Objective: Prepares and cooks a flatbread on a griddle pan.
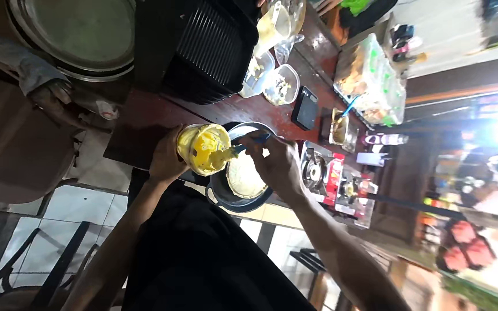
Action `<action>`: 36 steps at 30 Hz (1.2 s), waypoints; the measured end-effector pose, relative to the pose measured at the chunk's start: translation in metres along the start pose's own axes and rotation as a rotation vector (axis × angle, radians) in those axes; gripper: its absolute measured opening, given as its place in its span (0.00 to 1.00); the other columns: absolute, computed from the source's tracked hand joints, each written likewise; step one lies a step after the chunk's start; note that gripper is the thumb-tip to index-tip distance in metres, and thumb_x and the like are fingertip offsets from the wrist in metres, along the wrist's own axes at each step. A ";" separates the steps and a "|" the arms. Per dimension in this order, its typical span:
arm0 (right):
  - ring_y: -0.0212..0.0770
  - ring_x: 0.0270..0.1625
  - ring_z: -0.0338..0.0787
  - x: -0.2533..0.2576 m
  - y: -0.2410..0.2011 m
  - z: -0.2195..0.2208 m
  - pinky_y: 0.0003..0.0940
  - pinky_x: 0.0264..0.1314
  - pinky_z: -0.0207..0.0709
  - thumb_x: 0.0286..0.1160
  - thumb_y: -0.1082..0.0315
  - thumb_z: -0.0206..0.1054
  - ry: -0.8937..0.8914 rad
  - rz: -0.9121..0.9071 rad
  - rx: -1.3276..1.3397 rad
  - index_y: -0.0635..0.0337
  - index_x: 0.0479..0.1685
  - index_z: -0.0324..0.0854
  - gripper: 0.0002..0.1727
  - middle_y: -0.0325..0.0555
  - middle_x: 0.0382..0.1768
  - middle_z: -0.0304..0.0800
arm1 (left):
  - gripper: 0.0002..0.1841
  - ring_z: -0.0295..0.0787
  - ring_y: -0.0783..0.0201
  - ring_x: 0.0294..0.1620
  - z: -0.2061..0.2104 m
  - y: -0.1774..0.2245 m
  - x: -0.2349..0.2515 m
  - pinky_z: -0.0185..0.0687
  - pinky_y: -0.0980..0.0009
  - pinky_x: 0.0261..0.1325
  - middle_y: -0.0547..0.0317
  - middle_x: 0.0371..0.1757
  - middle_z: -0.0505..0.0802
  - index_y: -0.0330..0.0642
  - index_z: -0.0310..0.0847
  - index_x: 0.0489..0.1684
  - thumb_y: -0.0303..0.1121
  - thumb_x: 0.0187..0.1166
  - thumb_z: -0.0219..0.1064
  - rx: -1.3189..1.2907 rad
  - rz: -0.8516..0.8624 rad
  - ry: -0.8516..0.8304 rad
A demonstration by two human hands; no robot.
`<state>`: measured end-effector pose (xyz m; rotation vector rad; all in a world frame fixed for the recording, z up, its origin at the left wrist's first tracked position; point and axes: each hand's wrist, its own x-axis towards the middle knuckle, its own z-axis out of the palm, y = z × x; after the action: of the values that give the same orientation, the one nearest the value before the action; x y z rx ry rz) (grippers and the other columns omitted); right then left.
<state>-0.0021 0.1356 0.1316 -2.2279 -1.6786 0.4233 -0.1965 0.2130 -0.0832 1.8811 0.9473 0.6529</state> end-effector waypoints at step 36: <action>0.28 0.28 0.91 0.011 -0.011 0.011 0.29 0.31 0.89 0.87 0.60 0.63 -0.064 0.144 0.285 0.54 0.48 0.90 0.11 0.34 0.32 0.94 | 0.45 0.75 0.52 0.82 0.000 0.000 -0.001 0.66 0.54 0.86 0.45 0.81 0.79 0.36 0.60 0.88 0.44 0.69 0.76 -0.092 0.062 0.014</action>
<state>-0.0134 0.1495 0.1254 -2.1479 -1.3903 0.7273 -0.1972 0.2127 -0.0830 1.8320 0.8563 0.7348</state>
